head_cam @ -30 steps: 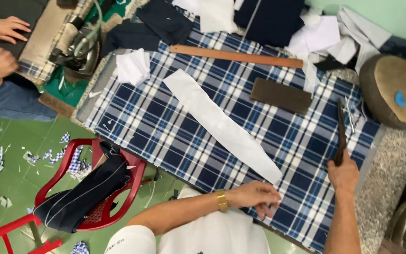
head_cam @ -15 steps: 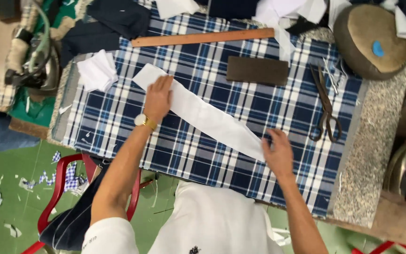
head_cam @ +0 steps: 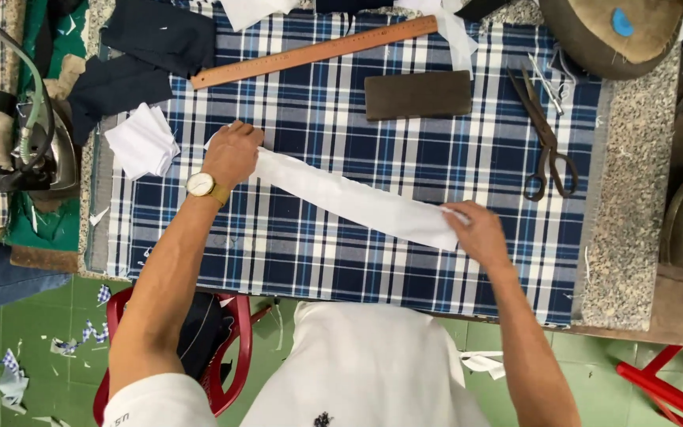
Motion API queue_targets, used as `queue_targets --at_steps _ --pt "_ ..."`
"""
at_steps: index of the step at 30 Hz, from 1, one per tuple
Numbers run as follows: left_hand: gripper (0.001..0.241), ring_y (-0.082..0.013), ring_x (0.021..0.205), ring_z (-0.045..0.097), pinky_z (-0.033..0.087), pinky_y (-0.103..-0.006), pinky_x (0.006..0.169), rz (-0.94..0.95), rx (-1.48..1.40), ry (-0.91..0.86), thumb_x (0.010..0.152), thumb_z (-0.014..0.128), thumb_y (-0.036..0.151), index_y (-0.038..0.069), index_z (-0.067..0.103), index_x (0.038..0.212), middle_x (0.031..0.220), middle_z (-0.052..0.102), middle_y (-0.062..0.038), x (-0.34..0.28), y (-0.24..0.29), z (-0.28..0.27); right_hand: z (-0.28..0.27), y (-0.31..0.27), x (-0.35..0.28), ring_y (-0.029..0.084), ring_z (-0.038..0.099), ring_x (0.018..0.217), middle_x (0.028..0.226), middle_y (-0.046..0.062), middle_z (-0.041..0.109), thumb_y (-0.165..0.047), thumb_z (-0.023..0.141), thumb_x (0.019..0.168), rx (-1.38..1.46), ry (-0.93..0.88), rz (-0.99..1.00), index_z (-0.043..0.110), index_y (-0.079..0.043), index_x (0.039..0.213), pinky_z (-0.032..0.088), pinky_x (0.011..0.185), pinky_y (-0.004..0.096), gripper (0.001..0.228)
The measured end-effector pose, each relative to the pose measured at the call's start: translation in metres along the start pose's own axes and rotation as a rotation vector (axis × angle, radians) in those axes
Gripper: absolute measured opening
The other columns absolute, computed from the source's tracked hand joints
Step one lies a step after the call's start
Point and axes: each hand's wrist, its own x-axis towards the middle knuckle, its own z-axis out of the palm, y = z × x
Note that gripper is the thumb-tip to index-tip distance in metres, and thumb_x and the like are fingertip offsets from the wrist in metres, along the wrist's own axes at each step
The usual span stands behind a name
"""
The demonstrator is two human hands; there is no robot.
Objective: The person is preparing fabric components by cutting a white strip with scissors, folding it, and pressing it with an iron on a cutting table.
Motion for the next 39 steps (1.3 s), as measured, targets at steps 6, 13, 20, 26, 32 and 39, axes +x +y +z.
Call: queue_targets --at_steps 6,13,20,26,32,39 --pt "0.015 -0.0209 0.101 0.067 0.055 -0.0285 0.076 0.004 0.068 0.403 0.089 0.078 0.012 0.013 0.063 0.093 0.096 0.067 -0.003 -0.031 0.027 -0.092 -0.053 -0.013 -0.002 0.032 0.070 0.105 0.112 0.011 0.075 0.000 0.063 0.102 -0.128 0.305 -0.246 0.078 -0.014 0.123 0.055 0.090 0.042 0.030" --pt "0.013 -0.0275 0.100 0.060 0.047 -0.0442 0.094 0.062 -0.040 0.474 0.089 0.074 0.004 0.009 0.063 0.093 0.095 0.059 -0.008 -0.088 0.076 -0.070 -0.037 0.034 -0.031 0.037 0.059 0.130 0.137 0.019 0.068 0.018 0.058 0.095 -0.217 0.415 -0.404 0.075 -0.003 0.127 0.047 0.111 0.045 0.042" --pt "0.016 -0.0268 0.101 0.058 0.039 -0.0496 0.104 0.052 -0.071 0.442 0.087 0.075 0.002 0.009 0.062 0.092 0.091 0.055 -0.007 -0.136 0.105 -0.025 0.002 0.087 -0.071 0.030 0.060 0.132 0.138 0.008 0.069 0.008 0.062 0.098 -0.355 0.361 -0.346 0.077 -0.015 0.124 0.051 0.108 0.041 0.038" --pt "0.023 -0.0257 0.107 0.059 0.042 -0.0467 0.104 -0.002 -0.097 0.389 0.081 0.081 0.004 0.011 0.068 0.099 0.101 0.060 -0.007 -0.160 0.106 -0.042 0.006 0.084 -0.087 0.030 0.059 0.134 0.140 0.011 0.069 0.003 0.072 0.093 -0.430 0.395 -0.329 0.076 -0.011 0.126 0.050 0.108 0.040 0.036" --pt "0.013 -0.0259 0.106 0.063 0.046 -0.0430 0.101 -0.012 -0.121 0.389 0.091 0.073 0.003 0.010 0.070 0.101 0.101 0.064 -0.008 -0.174 0.093 -0.028 0.011 0.099 -0.087 0.025 0.070 0.122 0.122 0.003 0.078 -0.006 0.082 0.092 -0.387 0.490 -0.384 0.082 -0.013 0.105 0.054 0.102 0.036 0.015" --pt "0.012 -0.0274 0.105 0.066 0.049 -0.0417 0.099 0.022 -0.108 0.379 0.093 0.066 0.005 0.009 0.071 0.103 0.100 0.066 -0.010 -0.182 0.078 -0.005 0.001 0.110 -0.086 0.021 0.073 0.117 0.117 0.001 0.080 -0.012 0.082 0.094 -0.460 0.446 -0.436 0.083 -0.017 0.106 0.057 0.098 0.033 0.013"
